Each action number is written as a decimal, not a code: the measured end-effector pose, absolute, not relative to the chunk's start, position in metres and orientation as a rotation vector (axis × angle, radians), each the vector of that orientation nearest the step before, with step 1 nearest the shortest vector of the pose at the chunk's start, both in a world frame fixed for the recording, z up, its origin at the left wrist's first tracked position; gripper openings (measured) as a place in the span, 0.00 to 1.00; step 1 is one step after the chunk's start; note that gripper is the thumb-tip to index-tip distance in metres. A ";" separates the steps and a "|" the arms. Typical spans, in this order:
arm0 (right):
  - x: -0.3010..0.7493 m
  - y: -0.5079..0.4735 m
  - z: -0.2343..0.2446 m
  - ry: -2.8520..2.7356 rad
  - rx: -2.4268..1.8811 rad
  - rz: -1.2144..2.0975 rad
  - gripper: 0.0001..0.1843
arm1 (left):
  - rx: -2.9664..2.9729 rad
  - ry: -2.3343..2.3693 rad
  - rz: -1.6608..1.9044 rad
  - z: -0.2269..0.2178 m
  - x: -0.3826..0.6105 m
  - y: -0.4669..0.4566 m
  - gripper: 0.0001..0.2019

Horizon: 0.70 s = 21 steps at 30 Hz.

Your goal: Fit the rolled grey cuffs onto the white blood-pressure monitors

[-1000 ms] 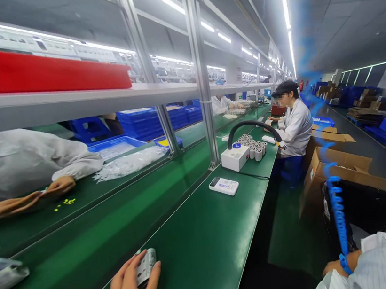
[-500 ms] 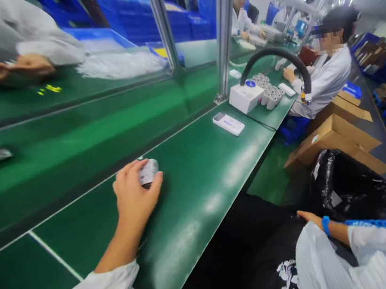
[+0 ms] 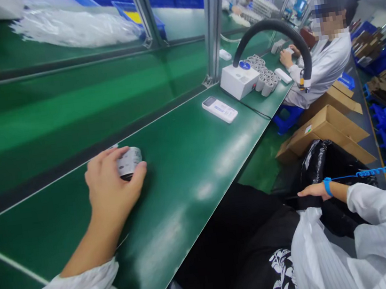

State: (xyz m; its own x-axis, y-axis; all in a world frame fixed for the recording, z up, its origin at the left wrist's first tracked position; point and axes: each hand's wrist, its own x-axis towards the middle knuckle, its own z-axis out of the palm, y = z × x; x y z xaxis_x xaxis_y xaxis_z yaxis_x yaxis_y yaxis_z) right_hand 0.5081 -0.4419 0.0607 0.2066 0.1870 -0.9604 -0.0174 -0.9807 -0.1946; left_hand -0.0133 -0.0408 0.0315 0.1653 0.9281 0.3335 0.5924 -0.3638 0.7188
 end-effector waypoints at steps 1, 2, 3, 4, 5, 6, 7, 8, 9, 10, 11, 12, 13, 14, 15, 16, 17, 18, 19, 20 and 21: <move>0.518 -0.438 0.065 -0.133 -2.289 1.908 0.25 | 2.016 1.437 1.064 0.032 -0.013 -0.041 0.28; 0.525 -0.433 0.067 -0.100 -2.252 1.935 0.27 | 2.008 1.435 1.067 0.032 -0.013 -0.042 0.28; 0.530 -0.427 0.066 -0.067 -2.201 1.945 0.28 | 1.996 1.434 1.073 0.033 -0.013 -0.042 0.29; 0.532 -0.420 0.064 -0.034 -2.142 1.931 0.30 | 1.982 1.427 1.075 0.034 -0.013 -0.043 0.28; 0.533 -0.412 0.059 -0.008 -2.082 1.898 0.30 | 1.969 1.418 1.073 0.035 -0.013 -0.043 0.28; 0.531 -0.405 0.053 0.008 -2.032 1.855 0.30 | 1.960 1.410 1.069 0.035 -0.013 -0.044 0.27; 0.528 -0.398 0.047 0.016 -1.990 1.815 0.30 | 1.953 1.410 1.072 0.036 -0.013 -0.044 0.27; 0.525 -0.391 0.040 0.019 -1.958 1.785 0.29 | 1.954 1.413 1.069 0.036 -0.013 -0.044 0.27; 0.521 -0.386 0.034 0.022 -1.930 1.767 0.29 | 1.958 1.422 1.070 0.036 -0.013 -0.044 0.27; 0.517 -0.381 0.028 0.032 -1.901 1.764 0.29 | 1.967 1.432 1.069 0.036 -0.013 -0.044 0.28; 0.513 -0.377 0.024 0.050 -1.869 1.769 0.29 | 1.973 1.442 1.070 0.037 -0.013 -0.044 0.28; 0.509 -0.375 0.020 0.078 -1.831 1.777 0.29 | 1.977 1.446 1.068 0.037 -0.013 -0.044 0.28; 0.506 -0.372 0.017 0.111 -1.791 1.788 0.30 | 1.981 1.443 1.059 0.038 -0.013 -0.044 0.28; 0.503 -0.371 0.015 0.142 -1.752 1.798 0.30 | 1.983 1.436 1.045 0.039 -0.013 -0.045 0.27; 0.500 -0.370 0.013 0.167 -1.716 1.808 0.30 | 1.983 1.429 1.038 0.041 -0.013 -0.045 0.27; 0.498 -0.370 0.011 0.182 -1.685 1.817 0.30 | 1.981 1.423 1.030 0.042 -0.013 -0.046 0.26; 0.496 -0.370 0.009 0.190 -1.657 1.828 0.30 | 1.977 1.421 1.029 0.043 -0.013 -0.047 0.25; 0.494 -0.370 0.008 0.195 -1.628 1.839 0.30 | 1.975 1.421 1.029 0.044 -0.012 -0.048 0.25; 0.493 -0.371 0.006 0.198 -1.599 1.850 0.30 | 1.971 1.425 1.033 0.045 -0.012 -0.049 0.26; 0.492 -0.372 0.004 0.199 -1.575 1.858 0.30 | 1.968 1.429 1.034 0.046 -0.012 -0.050 0.26; 0.492 -0.372 0.002 0.201 -1.557 1.862 0.30 | 1.964 1.433 1.032 0.046 -0.012 -0.050 0.26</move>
